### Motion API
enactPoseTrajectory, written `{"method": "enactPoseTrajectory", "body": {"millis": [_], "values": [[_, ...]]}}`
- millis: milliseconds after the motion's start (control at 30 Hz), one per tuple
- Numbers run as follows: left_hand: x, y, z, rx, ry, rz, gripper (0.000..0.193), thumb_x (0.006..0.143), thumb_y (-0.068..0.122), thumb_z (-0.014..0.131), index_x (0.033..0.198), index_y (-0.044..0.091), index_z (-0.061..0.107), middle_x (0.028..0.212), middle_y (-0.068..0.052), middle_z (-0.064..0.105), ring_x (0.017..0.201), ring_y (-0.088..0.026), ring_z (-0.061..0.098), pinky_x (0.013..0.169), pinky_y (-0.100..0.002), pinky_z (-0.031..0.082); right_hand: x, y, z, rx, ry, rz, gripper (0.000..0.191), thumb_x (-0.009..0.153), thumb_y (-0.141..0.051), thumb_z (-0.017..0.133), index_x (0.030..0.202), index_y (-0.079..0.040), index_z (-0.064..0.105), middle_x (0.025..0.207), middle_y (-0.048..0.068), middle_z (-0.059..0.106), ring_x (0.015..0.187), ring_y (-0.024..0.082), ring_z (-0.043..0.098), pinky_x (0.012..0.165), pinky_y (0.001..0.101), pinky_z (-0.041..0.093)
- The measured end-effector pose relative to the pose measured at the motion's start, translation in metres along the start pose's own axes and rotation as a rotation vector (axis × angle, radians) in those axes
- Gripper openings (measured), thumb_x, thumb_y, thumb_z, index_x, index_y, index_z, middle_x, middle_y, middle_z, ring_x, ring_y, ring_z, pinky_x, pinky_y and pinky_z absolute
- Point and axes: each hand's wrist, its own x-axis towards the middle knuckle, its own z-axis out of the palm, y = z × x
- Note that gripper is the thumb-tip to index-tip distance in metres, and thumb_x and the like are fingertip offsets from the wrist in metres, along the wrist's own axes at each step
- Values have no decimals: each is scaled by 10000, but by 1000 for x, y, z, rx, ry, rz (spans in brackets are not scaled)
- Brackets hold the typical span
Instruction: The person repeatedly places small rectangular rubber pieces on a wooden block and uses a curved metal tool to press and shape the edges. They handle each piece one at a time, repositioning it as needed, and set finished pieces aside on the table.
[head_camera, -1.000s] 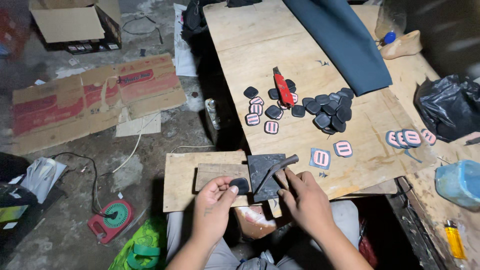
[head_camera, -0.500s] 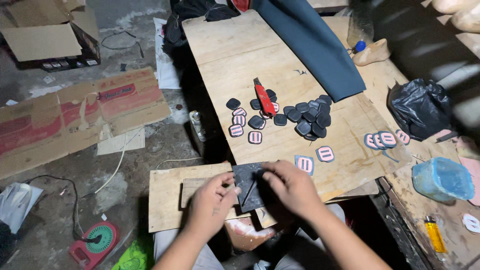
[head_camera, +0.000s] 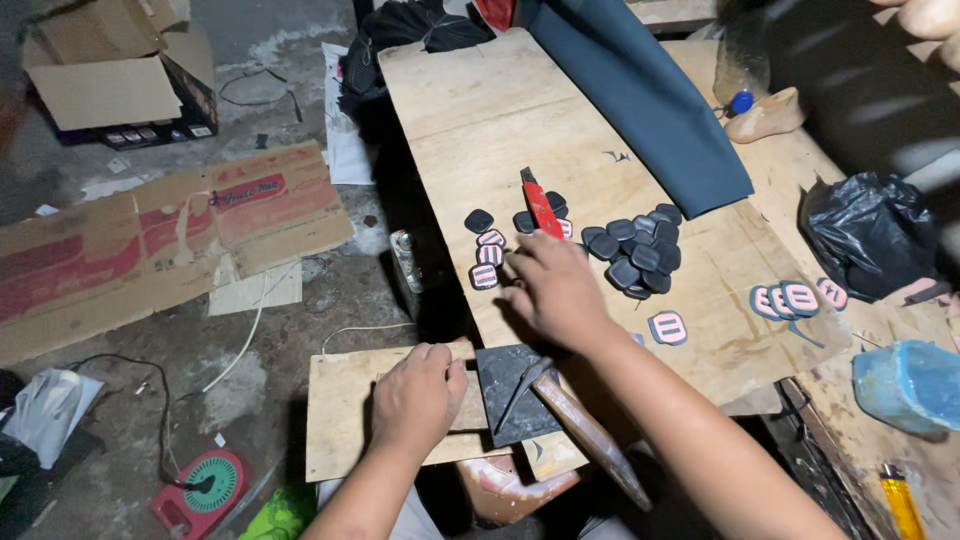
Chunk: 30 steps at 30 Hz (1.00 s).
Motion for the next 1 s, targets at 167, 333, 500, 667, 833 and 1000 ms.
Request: {"method": "enactPoseTrajectory", "body": {"millis": [167,333,500,667,833,1000], "values": [[1,0,0,32,-9,1,206,874,306,652,837,104,632,844,-125,671,786,-363,680,689,-523,531,40,-27,40,-36,-122,-146,616,829,-441,695,1329,-92,611,1502,171,485,1433,392,363,1133,644,221],[3,-1,1,45,-41,-37,219,879,318,642,821,107,628,853,-129,683,792,-362,685,699,-510,542,61,-12,52,-115,-144,5,505,920,-454,616,1307,-131,631,1505,120,504,1444,355,385,1169,652,178],[2,-3,1,51,-51,-47,209,879,315,636,824,113,634,858,-131,691,786,-363,688,702,-508,543,58,18,54,-131,-100,142,443,946,-418,598,1299,-160,672,1463,112,555,1401,325,446,1199,629,185],[1,-2,0,19,-37,-33,217,884,314,630,828,104,631,851,-132,686,788,-359,688,706,-499,547,60,38,46,-124,-82,233,431,965,-410,576,1312,-171,668,1463,104,559,1392,308,458,1197,627,176],[3,-2,-3,31,-50,-45,211,887,310,626,836,106,636,868,-129,690,795,-359,689,709,-501,546,60,34,31,-142,-19,218,509,886,-474,675,1272,-141,677,1402,146,560,1352,355,448,1132,647,172],[2,-4,0,35,-29,-28,203,895,302,609,842,107,637,881,-127,698,792,-363,690,695,-500,548,-3,22,0,39,253,244,341,890,-288,757,1176,-109,708,1212,89,685,1200,307,597,1092,560,366]]}}
